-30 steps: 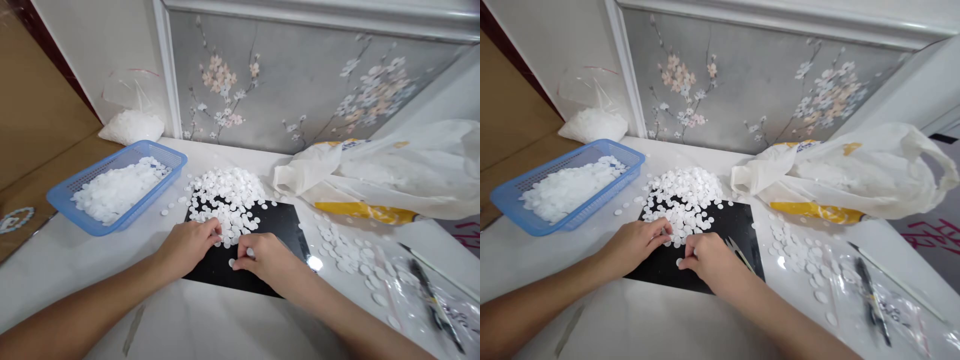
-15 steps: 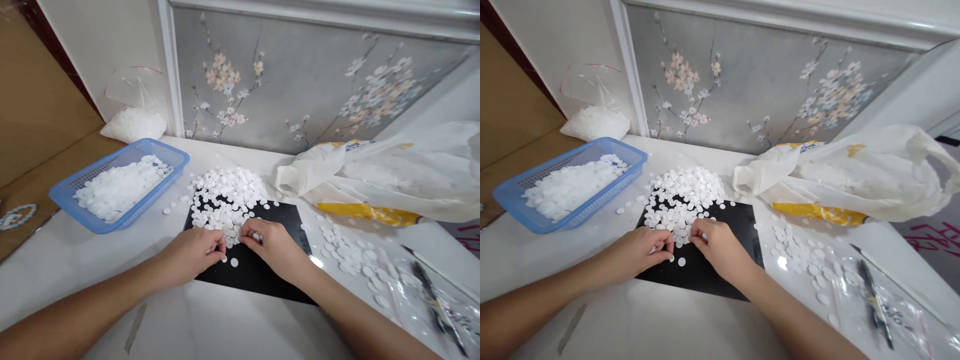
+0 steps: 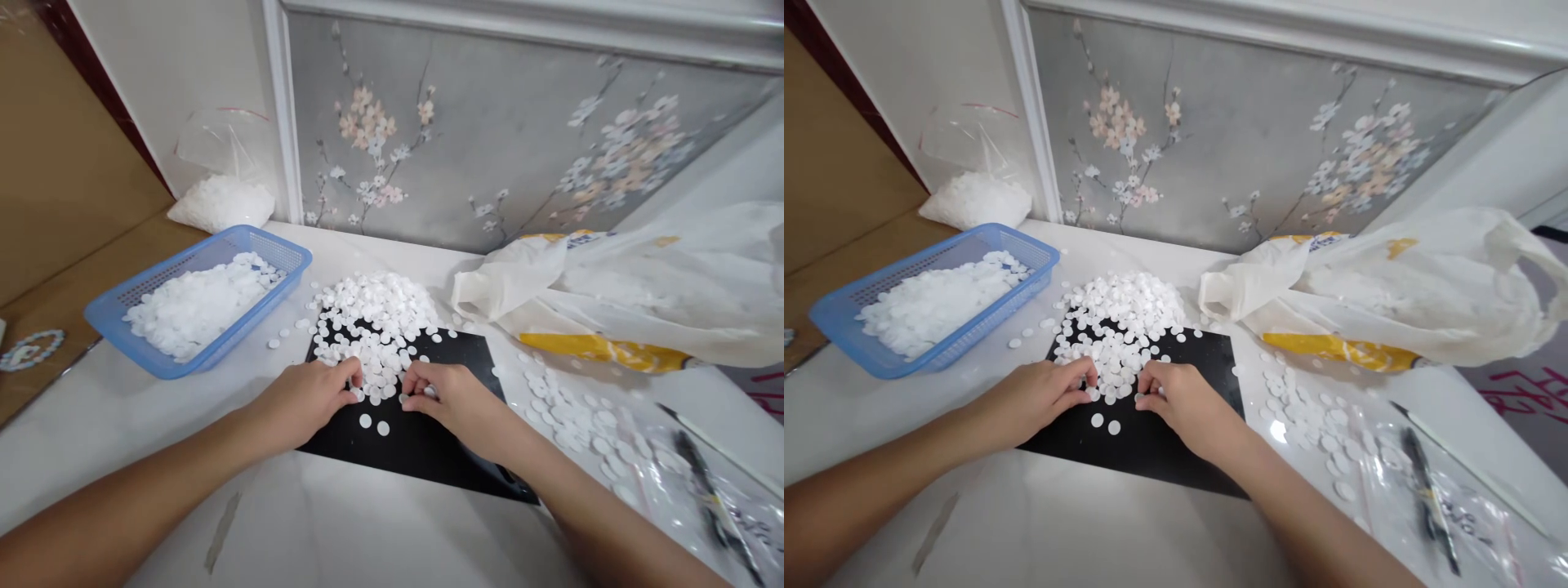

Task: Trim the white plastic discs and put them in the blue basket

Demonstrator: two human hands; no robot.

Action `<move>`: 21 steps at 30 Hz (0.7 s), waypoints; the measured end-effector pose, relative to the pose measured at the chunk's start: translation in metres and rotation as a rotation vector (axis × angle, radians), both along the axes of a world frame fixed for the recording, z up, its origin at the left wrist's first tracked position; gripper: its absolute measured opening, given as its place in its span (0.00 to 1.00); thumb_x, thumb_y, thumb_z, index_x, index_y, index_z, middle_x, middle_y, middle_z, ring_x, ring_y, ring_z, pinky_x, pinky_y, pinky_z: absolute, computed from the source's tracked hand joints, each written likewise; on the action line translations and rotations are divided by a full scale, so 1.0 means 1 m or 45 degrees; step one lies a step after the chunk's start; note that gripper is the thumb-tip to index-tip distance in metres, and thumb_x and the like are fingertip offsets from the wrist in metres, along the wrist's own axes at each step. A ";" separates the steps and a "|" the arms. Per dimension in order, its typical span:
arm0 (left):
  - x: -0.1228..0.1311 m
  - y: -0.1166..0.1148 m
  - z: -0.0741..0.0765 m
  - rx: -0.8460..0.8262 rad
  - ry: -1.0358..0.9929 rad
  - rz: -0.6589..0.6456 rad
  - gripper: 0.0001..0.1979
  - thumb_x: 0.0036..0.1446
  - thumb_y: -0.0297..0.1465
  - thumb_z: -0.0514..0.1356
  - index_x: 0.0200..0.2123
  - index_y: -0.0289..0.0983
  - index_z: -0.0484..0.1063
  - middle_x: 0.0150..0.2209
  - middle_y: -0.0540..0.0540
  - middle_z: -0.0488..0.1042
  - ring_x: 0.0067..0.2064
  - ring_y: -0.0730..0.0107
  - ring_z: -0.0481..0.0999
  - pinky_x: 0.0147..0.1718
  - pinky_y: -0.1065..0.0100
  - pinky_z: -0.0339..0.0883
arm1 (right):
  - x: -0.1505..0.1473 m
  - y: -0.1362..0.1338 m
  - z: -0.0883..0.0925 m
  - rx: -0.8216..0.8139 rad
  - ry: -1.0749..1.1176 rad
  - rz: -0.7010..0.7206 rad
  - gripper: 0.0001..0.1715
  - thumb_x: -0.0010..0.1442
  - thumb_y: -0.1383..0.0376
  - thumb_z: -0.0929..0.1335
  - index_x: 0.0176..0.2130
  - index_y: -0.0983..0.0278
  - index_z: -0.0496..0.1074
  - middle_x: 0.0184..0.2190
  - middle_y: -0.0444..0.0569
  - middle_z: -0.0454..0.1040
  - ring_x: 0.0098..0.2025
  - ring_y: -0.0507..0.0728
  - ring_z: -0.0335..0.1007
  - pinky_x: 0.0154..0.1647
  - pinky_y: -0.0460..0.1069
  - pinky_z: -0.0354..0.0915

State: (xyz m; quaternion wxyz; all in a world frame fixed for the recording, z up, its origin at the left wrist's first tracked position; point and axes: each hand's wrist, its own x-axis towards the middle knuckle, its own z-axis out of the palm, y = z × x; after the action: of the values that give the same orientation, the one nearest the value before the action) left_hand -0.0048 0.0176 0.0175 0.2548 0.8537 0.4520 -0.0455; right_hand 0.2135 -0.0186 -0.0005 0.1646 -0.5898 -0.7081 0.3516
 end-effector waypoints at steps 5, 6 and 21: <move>0.001 0.000 -0.003 0.069 0.043 -0.011 0.06 0.61 0.33 0.50 0.39 0.43 0.65 0.23 0.53 0.68 0.27 0.67 0.68 0.25 0.71 0.47 | -0.003 -0.002 -0.002 -0.025 -0.001 -0.036 0.05 0.54 0.68 0.67 0.26 0.62 0.68 0.23 0.39 0.68 0.23 0.49 0.58 0.25 0.45 0.55; 0.000 0.001 -0.002 0.059 0.029 -0.005 0.05 0.61 0.33 0.50 0.38 0.42 0.64 0.23 0.53 0.68 0.27 0.67 0.68 0.25 0.71 0.47 | -0.003 -0.002 -0.002 -0.020 -0.002 -0.050 0.04 0.54 0.68 0.68 0.27 0.62 0.68 0.23 0.39 0.68 0.23 0.49 0.59 0.25 0.45 0.55; 0.001 -0.005 0.005 -0.097 -0.040 0.067 0.06 0.58 0.30 0.51 0.31 0.41 0.66 0.25 0.52 0.69 0.26 0.70 0.66 0.24 0.70 0.48 | -0.015 -0.009 -0.003 0.048 0.116 0.045 0.04 0.55 0.67 0.69 0.28 0.62 0.71 0.26 0.40 0.72 0.25 0.49 0.62 0.27 0.45 0.57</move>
State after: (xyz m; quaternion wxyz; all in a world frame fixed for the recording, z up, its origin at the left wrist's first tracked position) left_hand -0.0036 0.0127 0.0225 0.2953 0.8317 0.4682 -0.0426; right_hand 0.1990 -0.0279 -0.0037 0.2018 -0.5574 -0.7166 0.3675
